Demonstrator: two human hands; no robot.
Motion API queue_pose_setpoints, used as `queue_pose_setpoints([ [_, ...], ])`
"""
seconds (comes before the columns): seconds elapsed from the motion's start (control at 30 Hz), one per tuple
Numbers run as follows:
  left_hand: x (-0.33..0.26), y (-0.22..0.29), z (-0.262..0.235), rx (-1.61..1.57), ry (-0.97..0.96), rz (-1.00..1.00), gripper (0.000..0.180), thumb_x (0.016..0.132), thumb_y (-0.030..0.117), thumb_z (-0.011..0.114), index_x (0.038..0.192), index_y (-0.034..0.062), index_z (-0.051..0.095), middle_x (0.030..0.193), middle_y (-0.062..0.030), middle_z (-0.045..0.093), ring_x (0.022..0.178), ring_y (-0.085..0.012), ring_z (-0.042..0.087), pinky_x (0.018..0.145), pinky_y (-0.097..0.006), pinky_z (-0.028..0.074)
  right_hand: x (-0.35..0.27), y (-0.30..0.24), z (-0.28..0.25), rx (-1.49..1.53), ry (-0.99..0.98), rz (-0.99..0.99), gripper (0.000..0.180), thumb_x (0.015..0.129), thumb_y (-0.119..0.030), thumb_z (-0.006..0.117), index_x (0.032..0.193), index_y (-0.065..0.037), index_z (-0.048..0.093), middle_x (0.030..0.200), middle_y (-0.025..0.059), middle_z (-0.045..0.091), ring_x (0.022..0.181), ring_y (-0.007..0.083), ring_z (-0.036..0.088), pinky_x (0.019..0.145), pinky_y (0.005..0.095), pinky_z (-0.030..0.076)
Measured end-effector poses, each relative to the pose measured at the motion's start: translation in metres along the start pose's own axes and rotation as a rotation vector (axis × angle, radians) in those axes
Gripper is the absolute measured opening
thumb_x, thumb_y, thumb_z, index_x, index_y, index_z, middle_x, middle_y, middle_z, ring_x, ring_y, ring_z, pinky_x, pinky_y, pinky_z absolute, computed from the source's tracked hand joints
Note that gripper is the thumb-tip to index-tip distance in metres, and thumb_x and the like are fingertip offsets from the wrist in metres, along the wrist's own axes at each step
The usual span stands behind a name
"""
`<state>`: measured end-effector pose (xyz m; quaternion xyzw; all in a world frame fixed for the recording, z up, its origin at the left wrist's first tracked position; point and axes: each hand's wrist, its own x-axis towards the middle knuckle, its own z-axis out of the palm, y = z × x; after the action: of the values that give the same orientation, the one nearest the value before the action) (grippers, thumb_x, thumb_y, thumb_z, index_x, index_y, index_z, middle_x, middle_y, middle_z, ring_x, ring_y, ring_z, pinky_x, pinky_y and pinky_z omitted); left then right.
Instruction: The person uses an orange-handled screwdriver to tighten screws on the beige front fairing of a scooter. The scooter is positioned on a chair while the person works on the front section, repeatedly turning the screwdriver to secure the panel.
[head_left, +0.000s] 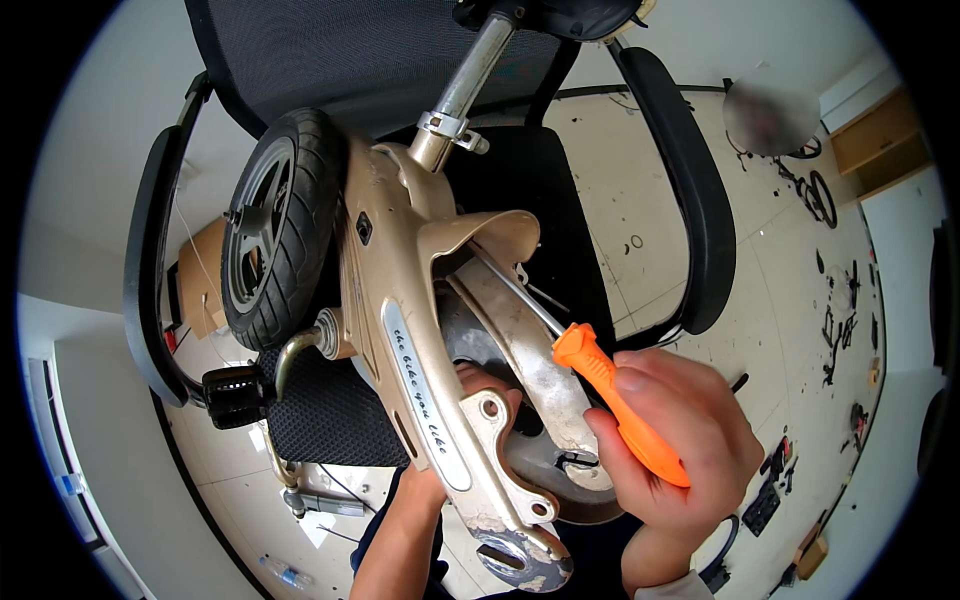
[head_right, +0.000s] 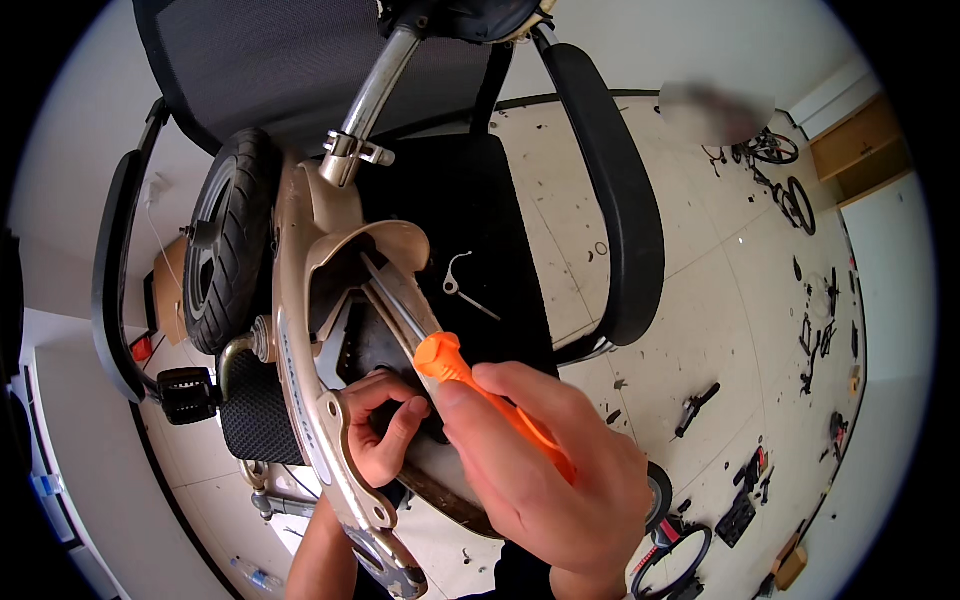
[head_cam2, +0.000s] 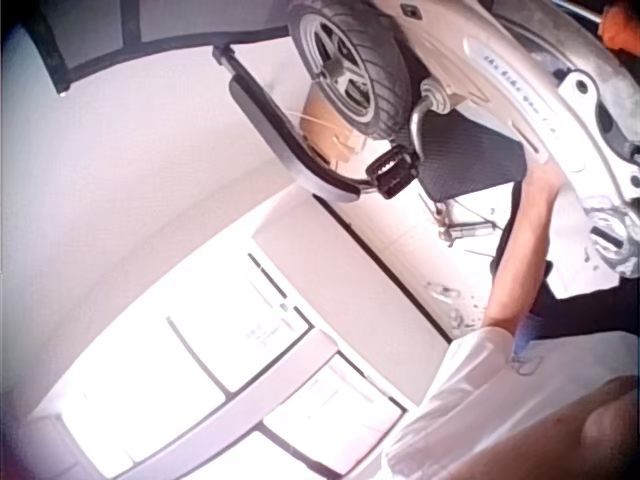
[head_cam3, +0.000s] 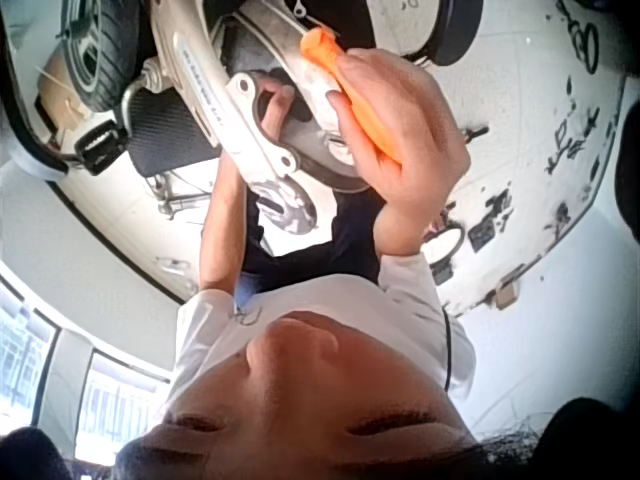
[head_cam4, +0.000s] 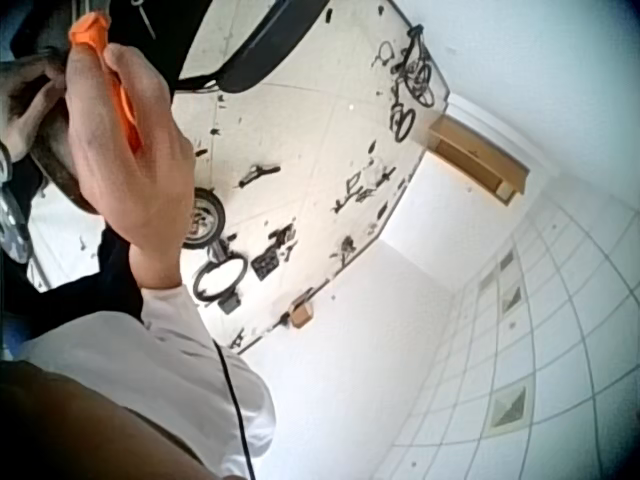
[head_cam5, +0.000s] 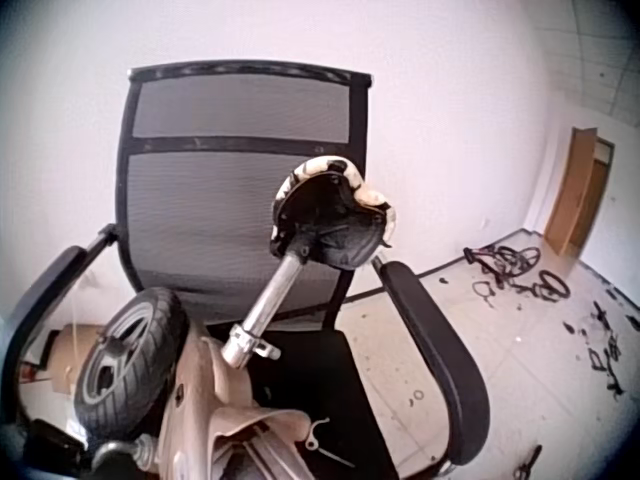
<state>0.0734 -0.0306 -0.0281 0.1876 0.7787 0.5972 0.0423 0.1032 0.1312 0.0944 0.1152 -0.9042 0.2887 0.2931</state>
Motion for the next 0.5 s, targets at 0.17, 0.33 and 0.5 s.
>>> queue_pose_setpoints([
  [0.17,0.001,0.002,0.001,-0.089,0.031,0.025,0.008,0.077,0.006,0.063,0.072,-0.0004,0.062,0.063,-0.0096,0.058,0.061,-0.0219,0.053,0.062,-0.031,0.042,-0.006,-0.009,0.005,0.004,0.072,0.120,0.033,0.067,0.001,0.079,0.099,0.000,0.068,0.087,0.0137,0.069,0.069,0.0225,0.068,0.060,0.0272,0.055],
  [0.33,-0.007,0.000,0.013,-0.158,0.140,-0.091,0.010,0.077,0.007,0.065,0.070,0.0007,0.061,0.064,-0.0108,0.058,0.063,-0.0260,0.055,0.065,-0.036,0.044,-0.003,-0.020,0.008,0.007,0.117,0.306,0.023,0.069,0.000,0.074,0.091,0.002,0.067,0.081,0.0148,0.070,0.068,0.0217,0.068,0.063,0.0261,0.053],
  [0.5,-0.015,-0.021,0.003,-0.195,-0.025,-0.082,0.032,0.070,0.021,0.073,0.095,0.0028,0.064,0.091,-0.0124,0.066,0.085,-0.0270,0.064,0.079,-0.036,0.050,0.004,-0.020,0.007,0.204,0.186,0.741,0.014,0.080,-0.003,0.064,0.092,0.005,0.064,0.070,0.0087,0.065,0.053,0.0106,0.056,0.050,0.0200,0.043],
])
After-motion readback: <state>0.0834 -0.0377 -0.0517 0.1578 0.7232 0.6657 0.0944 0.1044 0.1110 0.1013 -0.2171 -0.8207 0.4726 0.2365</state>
